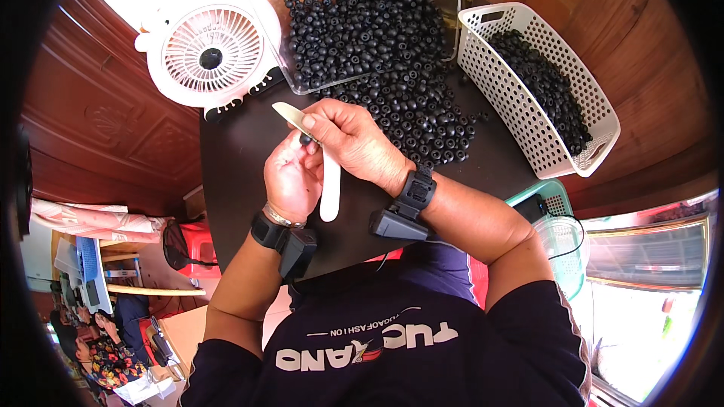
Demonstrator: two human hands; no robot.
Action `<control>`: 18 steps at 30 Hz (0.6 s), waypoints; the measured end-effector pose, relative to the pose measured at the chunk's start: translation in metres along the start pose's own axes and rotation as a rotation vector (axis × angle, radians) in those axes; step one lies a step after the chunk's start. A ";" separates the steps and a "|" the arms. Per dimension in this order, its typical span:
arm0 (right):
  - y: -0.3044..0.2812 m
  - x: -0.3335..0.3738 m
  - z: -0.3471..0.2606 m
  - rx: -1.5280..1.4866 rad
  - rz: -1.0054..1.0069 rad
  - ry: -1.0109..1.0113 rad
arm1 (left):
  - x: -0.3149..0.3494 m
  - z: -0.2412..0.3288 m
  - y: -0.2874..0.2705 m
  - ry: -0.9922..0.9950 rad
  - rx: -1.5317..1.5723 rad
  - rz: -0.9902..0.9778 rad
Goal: Peeling and prepping black grapes at a table using a small knife.
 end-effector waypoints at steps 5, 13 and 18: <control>-0.002 0.000 0.004 0.145 -0.037 -0.086 | -0.003 -0.007 -0.004 -0.004 0.082 0.037; -0.006 -0.002 -0.001 -0.147 -0.015 -0.073 | 0.000 0.002 0.002 -0.053 0.088 -0.151; -0.002 -0.002 0.000 -0.104 -0.032 -0.036 | 0.000 0.001 0.003 -0.047 0.046 -0.070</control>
Point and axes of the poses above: each hand's wrist, its own x-axis away from the middle knuckle, its own y-axis out of the palm, z = x × y, the point moved 2 cm from there along -x, towards the middle knuckle, and after that the axes turned 8 degrees about -y, right-handed, at the moved point
